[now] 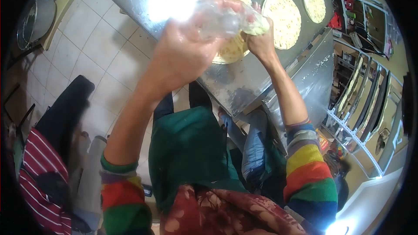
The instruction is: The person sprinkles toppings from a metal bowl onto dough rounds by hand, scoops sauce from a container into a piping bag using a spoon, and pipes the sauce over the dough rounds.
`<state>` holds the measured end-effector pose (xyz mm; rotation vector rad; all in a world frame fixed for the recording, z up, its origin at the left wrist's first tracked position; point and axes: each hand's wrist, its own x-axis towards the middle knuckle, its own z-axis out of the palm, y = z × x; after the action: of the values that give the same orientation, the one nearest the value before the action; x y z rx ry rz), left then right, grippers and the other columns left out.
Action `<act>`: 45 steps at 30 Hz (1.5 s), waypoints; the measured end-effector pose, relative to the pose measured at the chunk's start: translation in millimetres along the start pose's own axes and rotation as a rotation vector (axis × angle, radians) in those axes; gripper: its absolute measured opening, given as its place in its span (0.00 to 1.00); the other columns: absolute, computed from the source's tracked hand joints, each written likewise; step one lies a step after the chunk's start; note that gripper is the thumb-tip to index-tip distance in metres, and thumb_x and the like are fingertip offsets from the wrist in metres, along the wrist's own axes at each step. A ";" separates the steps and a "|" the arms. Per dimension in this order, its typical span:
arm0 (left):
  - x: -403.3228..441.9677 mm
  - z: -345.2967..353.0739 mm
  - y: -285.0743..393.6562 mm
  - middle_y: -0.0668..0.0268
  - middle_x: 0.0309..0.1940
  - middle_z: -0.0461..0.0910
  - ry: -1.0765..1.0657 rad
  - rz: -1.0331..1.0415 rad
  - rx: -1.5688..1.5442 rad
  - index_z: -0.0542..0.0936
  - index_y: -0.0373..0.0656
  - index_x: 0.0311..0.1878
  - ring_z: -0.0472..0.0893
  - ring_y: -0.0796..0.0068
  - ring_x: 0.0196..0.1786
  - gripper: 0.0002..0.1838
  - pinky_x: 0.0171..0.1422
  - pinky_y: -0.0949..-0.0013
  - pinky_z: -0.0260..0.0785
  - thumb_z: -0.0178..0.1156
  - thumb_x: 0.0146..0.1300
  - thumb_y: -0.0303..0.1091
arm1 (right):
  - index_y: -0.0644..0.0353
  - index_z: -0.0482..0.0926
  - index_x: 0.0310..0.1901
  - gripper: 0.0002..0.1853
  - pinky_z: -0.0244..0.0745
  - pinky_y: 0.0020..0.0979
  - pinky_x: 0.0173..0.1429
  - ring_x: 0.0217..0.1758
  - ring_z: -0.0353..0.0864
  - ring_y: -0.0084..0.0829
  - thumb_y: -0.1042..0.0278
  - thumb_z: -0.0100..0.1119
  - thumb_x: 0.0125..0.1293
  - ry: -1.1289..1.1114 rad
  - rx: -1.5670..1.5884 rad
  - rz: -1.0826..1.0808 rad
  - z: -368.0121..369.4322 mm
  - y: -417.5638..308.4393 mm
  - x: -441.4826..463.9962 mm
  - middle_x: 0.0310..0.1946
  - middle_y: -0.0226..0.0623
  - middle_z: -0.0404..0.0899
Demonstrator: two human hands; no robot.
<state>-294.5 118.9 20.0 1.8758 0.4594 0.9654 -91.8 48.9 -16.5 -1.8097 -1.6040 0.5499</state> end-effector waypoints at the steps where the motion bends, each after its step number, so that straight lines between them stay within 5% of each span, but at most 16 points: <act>1: 3.4 -2.2 -0.6 0.66 0.40 0.83 0.063 -0.128 -0.221 0.80 0.36 0.51 0.79 0.80 0.46 0.12 0.50 0.76 0.71 0.59 0.65 0.24 | 0.68 0.80 0.44 0.16 0.77 0.40 0.43 0.32 0.84 0.37 0.76 0.48 0.55 -0.054 0.014 0.098 -0.2 -8.0 9.7 0.28 0.41 0.84; 5: 20.2 -39.6 -3.7 0.62 0.38 0.84 0.229 -0.275 -0.323 0.81 0.37 0.49 0.80 0.78 0.39 0.12 0.41 0.77 0.71 0.58 0.67 0.32 | 0.59 0.77 0.37 0.17 0.67 0.38 0.28 0.24 0.74 0.40 0.76 0.60 0.39 0.074 -0.627 -0.585 58.2 60.1 80.3 0.24 0.37 0.77; 6: 22.4 -41.4 -5.1 0.62 0.37 0.84 0.280 -0.255 -0.293 0.82 0.38 0.48 0.80 0.78 0.37 0.12 0.39 0.77 0.71 0.58 0.68 0.34 | 0.70 0.75 0.28 0.24 0.64 0.38 0.23 0.15 0.71 0.38 0.62 0.39 0.77 0.205 0.136 -0.478 72.4 -2.7 101.9 0.14 0.48 0.73; 8: 25.9 -41.7 -5.7 0.61 0.36 0.84 0.385 -0.218 -0.195 0.82 0.38 0.47 0.79 0.78 0.33 0.12 0.36 0.77 0.71 0.56 0.69 0.35 | 0.70 0.76 0.28 0.23 0.64 0.36 0.21 0.15 0.72 0.35 0.62 0.40 0.77 0.131 0.349 -0.102 77.5 -24.2 109.3 0.13 0.44 0.74; 10: 20.9 -44.0 -5.2 0.62 0.38 0.84 0.276 -0.174 0.098 0.81 0.37 0.47 0.79 0.78 0.36 0.10 0.41 0.76 0.71 0.56 0.68 0.31 | 0.69 0.77 0.25 0.28 0.62 0.36 0.21 0.15 0.70 0.31 0.58 0.37 0.78 0.144 0.217 -0.290 72.9 -11.9 95.8 0.13 0.44 0.74; 11: 9.4 -46.8 -5.1 0.63 0.40 0.83 0.115 -0.150 0.322 0.81 0.36 0.47 0.79 0.78 0.40 0.10 0.46 0.76 0.72 0.57 0.67 0.27 | 0.66 0.77 0.32 0.10 0.66 0.37 0.27 0.21 0.74 0.35 0.68 0.49 0.60 0.132 0.065 -0.378 63.8 2.6 75.3 0.19 0.41 0.76; 13: -4.8 -43.5 -3.6 0.64 0.42 0.83 -0.069 -0.153 0.482 0.81 0.35 0.48 0.80 0.79 0.45 0.10 0.51 0.76 0.72 0.58 0.65 0.23 | 0.63 0.77 0.40 0.16 0.73 0.38 0.34 0.28 0.79 0.41 0.77 0.61 0.46 0.053 -0.117 -0.314 33.6 10.6 30.3 0.26 0.39 0.79; 19: -8.8 -17.7 14.0 0.66 0.41 0.82 0.067 -0.462 -0.374 0.82 0.34 0.46 0.78 0.80 0.48 0.09 0.56 0.76 0.69 0.57 0.65 0.23 | 0.66 0.77 0.42 0.14 0.77 0.36 0.39 0.32 0.82 0.40 0.79 0.59 0.51 -0.074 0.015 0.154 13.4 -29.0 13.1 0.27 0.42 0.80; 22: -1.3 -51.1 3.7 0.66 0.40 0.82 0.017 -0.313 0.252 0.81 0.35 0.47 0.78 0.80 0.46 0.09 0.53 0.76 0.69 0.56 0.66 0.25 | 0.66 0.77 0.37 0.07 0.73 0.35 0.33 0.27 0.79 0.35 0.76 0.51 0.58 0.051 -0.043 -0.216 52.5 -11.9 57.5 0.23 0.42 0.79; 24: 12.0 -50.5 6.2 0.63 0.38 0.83 0.208 -0.259 0.135 0.81 0.36 0.46 0.79 0.78 0.37 0.10 0.42 0.75 0.73 0.54 0.69 0.29 | 0.68 0.78 0.24 0.30 0.62 0.35 0.22 0.15 0.69 0.29 0.57 0.35 0.78 0.062 0.322 -0.032 76.4 -21.1 89.0 0.13 0.44 0.74; 28: -4.8 -53.2 2.0 0.66 0.40 0.82 -0.034 -0.303 0.380 0.81 0.36 0.49 0.78 0.79 0.45 0.10 0.52 0.75 0.70 0.56 0.67 0.25 | 0.65 0.77 0.41 0.14 0.76 0.32 0.33 0.27 0.82 0.36 0.85 0.54 0.50 0.051 -0.422 -0.481 64.9 29.5 59.0 0.24 0.41 0.81; 33: -28.1 -14.2 11.6 0.67 0.42 0.82 -0.105 -0.340 0.042 0.80 0.36 0.51 0.78 0.78 0.48 0.11 0.54 0.74 0.70 0.56 0.66 0.23 | 0.66 0.76 0.46 0.09 0.75 0.30 0.28 0.24 0.82 0.32 0.72 0.53 0.68 -0.030 0.105 0.149 19.7 -11.7 -17.0 0.21 0.39 0.81; 38: -14.7 -38.6 10.0 0.66 0.44 0.81 0.068 -0.261 -0.113 0.80 0.35 0.51 0.78 0.78 0.46 0.11 0.50 0.73 0.70 0.56 0.68 0.27 | 0.66 0.78 0.34 0.06 0.74 0.31 0.28 0.24 0.80 0.36 0.80 0.60 0.53 0.024 -0.081 -0.086 47.7 -20.0 29.3 0.22 0.40 0.78; 39: -7.9 -42.0 7.0 0.64 0.42 0.82 0.135 -0.247 -0.263 0.80 0.36 0.49 0.79 0.78 0.43 0.10 0.45 0.73 0.73 0.55 0.68 0.28 | 0.66 0.79 0.31 0.05 0.75 0.31 0.30 0.25 0.80 0.37 0.82 0.59 0.52 0.182 -0.302 -0.562 64.7 -3.9 51.6 0.22 0.40 0.78; 40: -1.1 -44.5 2.8 0.63 0.39 0.82 0.201 -0.232 -0.412 0.80 0.36 0.46 0.80 0.78 0.39 0.09 0.41 0.73 0.75 0.54 0.69 0.28 | 0.66 0.80 0.24 0.29 0.66 0.33 0.22 0.16 0.73 0.30 0.59 0.35 0.78 0.159 0.227 -0.184 78.1 -21.9 63.1 0.14 0.41 0.76; 45: -17.8 -53.4 0.2 0.65 0.44 0.82 0.087 -0.285 0.109 0.79 0.35 0.52 0.78 0.78 0.45 0.12 0.50 0.73 0.70 0.56 0.68 0.28 | 0.65 0.80 0.35 0.07 0.76 0.30 0.34 0.26 0.80 0.34 0.80 0.60 0.52 0.080 -0.034 -0.243 61.8 -21.7 40.0 0.24 0.40 0.79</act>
<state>-347.3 137.7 25.5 1.8077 0.8220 0.8453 -143.1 100.8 -40.2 -1.6086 -1.7545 0.3366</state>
